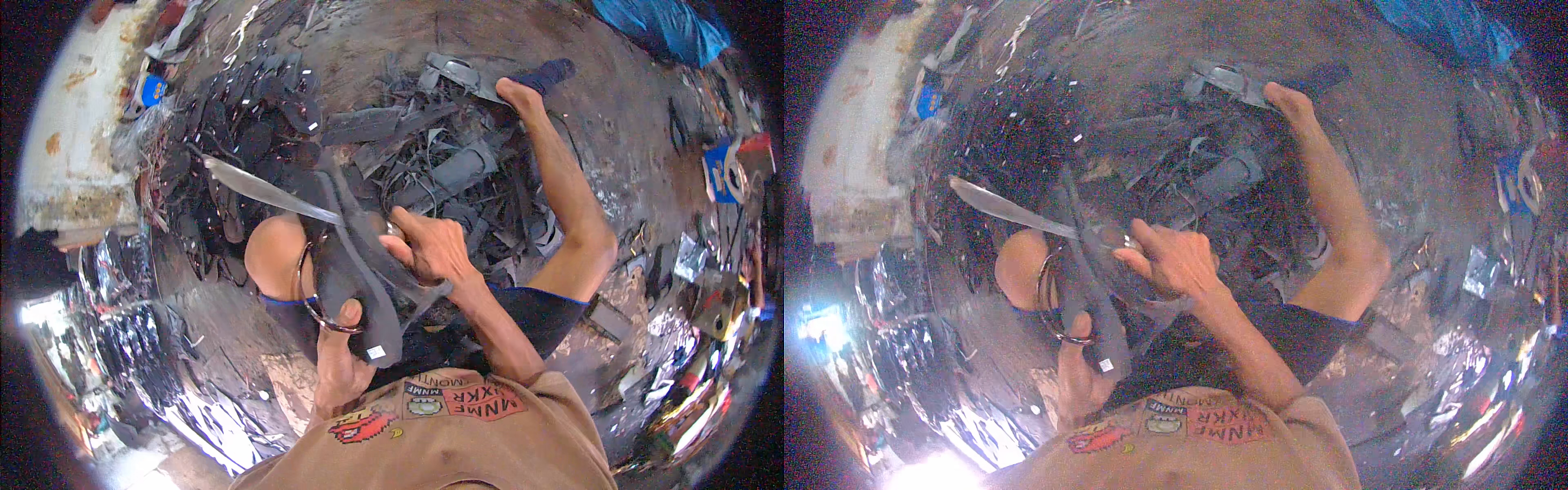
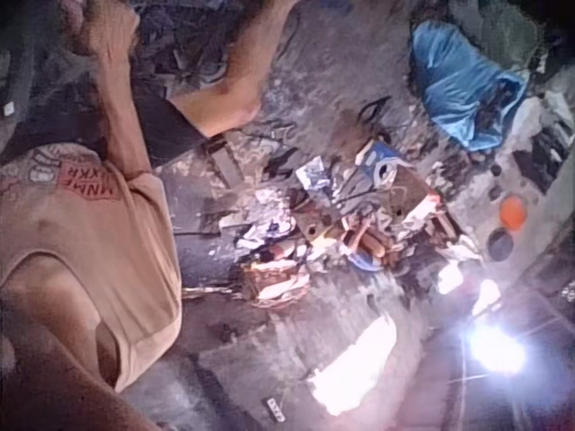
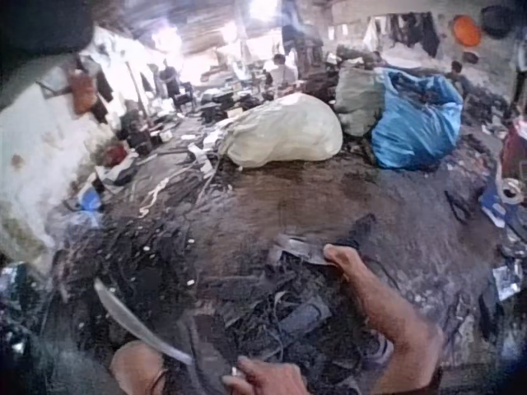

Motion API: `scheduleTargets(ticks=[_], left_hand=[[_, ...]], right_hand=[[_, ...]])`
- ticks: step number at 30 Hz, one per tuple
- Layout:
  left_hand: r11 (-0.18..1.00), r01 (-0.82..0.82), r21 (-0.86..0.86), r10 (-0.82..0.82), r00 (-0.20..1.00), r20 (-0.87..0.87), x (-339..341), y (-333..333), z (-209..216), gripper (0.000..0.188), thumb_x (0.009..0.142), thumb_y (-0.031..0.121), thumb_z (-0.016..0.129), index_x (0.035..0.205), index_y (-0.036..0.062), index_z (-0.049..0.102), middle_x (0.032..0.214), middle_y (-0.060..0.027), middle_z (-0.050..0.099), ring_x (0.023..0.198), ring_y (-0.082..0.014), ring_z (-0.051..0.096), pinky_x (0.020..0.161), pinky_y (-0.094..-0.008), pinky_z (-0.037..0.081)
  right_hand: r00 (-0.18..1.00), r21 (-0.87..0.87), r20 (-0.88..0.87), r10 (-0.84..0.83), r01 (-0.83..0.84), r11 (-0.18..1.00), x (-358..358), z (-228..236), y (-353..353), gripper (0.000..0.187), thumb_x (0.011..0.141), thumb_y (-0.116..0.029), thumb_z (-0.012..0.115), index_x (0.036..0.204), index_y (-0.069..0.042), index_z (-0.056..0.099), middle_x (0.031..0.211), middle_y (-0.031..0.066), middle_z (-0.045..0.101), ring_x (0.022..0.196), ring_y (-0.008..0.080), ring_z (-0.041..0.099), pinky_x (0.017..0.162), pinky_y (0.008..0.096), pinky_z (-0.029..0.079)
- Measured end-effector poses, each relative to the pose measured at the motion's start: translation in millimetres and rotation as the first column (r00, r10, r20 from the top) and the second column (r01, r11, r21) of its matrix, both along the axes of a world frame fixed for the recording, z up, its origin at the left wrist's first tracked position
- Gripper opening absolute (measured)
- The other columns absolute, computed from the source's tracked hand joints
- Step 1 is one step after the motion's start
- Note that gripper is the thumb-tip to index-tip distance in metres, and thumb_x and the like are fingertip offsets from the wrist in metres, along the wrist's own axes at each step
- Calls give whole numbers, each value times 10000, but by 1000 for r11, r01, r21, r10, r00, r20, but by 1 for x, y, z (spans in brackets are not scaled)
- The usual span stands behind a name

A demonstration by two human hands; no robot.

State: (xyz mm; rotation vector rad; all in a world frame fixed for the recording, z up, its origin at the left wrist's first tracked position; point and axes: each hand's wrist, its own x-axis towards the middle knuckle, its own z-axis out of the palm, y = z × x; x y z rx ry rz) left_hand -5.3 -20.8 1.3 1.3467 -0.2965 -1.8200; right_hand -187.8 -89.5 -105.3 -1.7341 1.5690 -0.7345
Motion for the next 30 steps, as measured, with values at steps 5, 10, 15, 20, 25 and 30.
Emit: scheduleTargets(ticks=[5, 10, 15, 20, 25, 30], left_hand=[[1000, -23, -4, 23, 1000, 11, -3, -3, -7, 557, 918, 332, 797, 1351, 54, 584, 1159, -77, 698, 1047, -233, 691, 886, -393, 599], [989, 128, -75, -112, 976, 185, -15, 10, 9, 436, 847, 187, 862, 1216, 40, 684, 1073, -54, 719, 933, -165, 707, 855, -338, 591], [916, 350, -196, -197, 819, 539, 1, 14, -5, 187, 886, 43, 802, 1060, 23, 737, 968, -26, 735, 863, -109, 670, 774, -286, 544], [706, 687, -170, -500, 654, 568, -1, 12, -13, 249, 1006, 147, 678, 1163, -44, 702, 1075, -61, 736, 983, -121, 657, 870, -284, 529], [725, 544, -423, -330, 813, 479, -31, -39, 37, 462, 1036, 397, 660, 1216, -29, 664, 1120, -71, 718, 1026, -131, 665, 874, -279, 544], [856, 503, -118, -472, 855, 214, 16, -51, 50, 378, 1066, 353, 607, 1224, 17, 679, 1072, -82, 746, 931, -187, 717, 825, -343, 579]], right_hand=[[994, 89, -101, -40, 49, 995, 0, 15, -45, 550, 1011, -665, 475, 1161, -155, 618, 919, 186, 753, 867, 440, 733, 728, 590, 561], [835, -117, -281, -474, 460, 880, -90, -4, -123, 577, 1014, -624, 529, 1158, -70, 602, 866, 253, 724, 853, 494, 702, 707, 612, 532], [865, -97, 230, -446, 477, 874, -123, 70, -56, 505, 1053, -521, 562, 1163, -43, 679, 848, 107, 716, 693, 232, 668, 588, 387, 504], [588, 236, 679, -439, 391, 889, -51, 73, 22, 316, 993, -345, 742, 908, -41, 734, 744, -81, 580, 692, 34, 459, 585, 259, 380], [758, -117, 606, -241, 384, 916, -17, 89, 54, 261, 1041, -261, 664, 1080, -6, 706, 772, -28, 618, 641, 68, 517, 604, 248, 427], [893, 79, 385, -234, 220, 972, -37, 97, 150, 324, 1104, -280, 457, 1179, -20, 634, 716, 64, 617, 591, 126, 551, 569, 302, 449]])
